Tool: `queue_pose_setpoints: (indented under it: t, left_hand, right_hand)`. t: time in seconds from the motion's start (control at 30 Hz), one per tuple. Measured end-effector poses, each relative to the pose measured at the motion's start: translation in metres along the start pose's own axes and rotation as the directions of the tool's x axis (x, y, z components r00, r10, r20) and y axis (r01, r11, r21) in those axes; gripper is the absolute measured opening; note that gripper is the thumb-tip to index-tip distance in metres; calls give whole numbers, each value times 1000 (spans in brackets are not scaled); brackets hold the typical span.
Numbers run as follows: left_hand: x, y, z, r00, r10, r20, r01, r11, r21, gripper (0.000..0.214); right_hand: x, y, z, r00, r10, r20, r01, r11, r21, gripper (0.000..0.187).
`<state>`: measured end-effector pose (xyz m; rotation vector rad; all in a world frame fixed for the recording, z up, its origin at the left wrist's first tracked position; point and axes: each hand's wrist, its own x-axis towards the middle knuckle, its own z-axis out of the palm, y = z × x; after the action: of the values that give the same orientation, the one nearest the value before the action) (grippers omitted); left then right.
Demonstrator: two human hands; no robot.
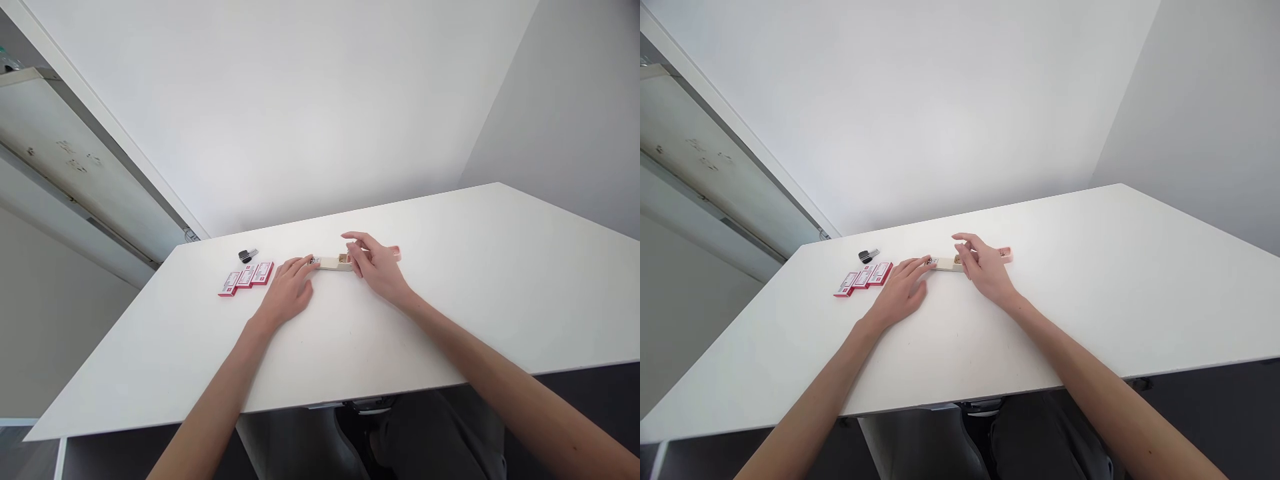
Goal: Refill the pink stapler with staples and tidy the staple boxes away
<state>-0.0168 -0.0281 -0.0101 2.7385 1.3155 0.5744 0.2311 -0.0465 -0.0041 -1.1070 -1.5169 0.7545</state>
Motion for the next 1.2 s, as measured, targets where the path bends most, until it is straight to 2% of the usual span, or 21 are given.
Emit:
queue_pose_setpoints:
  t: [0.33,0.43,0.6,0.7,0.83,0.93,1.07,1.2]
  left_hand:
    - [0,0,2,999,-37,-13,37,999,-24,46]
    - [0,0,3,999,-51,-13,50,998,-30,47]
    - [0,-1,4,998,-58,-13,57,998,-34,47]
    - [0,-1,3,998,-56,-15,56,998,-29,48]
    - [0,-1,3,998,-52,-19,51,998,-24,49]
    - [0,0,3,998,-59,-19,59,998,-26,49]
    - [1,1,2,998,-68,-16,67,997,-37,48]
    - [1,1,2,997,-75,-11,75,996,-40,46]
  right_hand:
    - [0,12,-1,993,-120,16,120,968,-219,42]
    - [2,11,-3,991,-132,-34,119,957,-265,43]
    - [5,6,-10,976,-134,-171,111,985,-135,38]
    - [6,6,-14,962,-188,-196,144,966,-216,32]
    - [9,14,-16,930,-331,-158,233,865,-444,28]
    - [12,20,-17,906,-415,-84,303,773,-558,25]
    - [14,20,-21,910,-415,8,323,695,-642,25]
    - [14,16,-24,923,-370,103,346,683,-643,31]
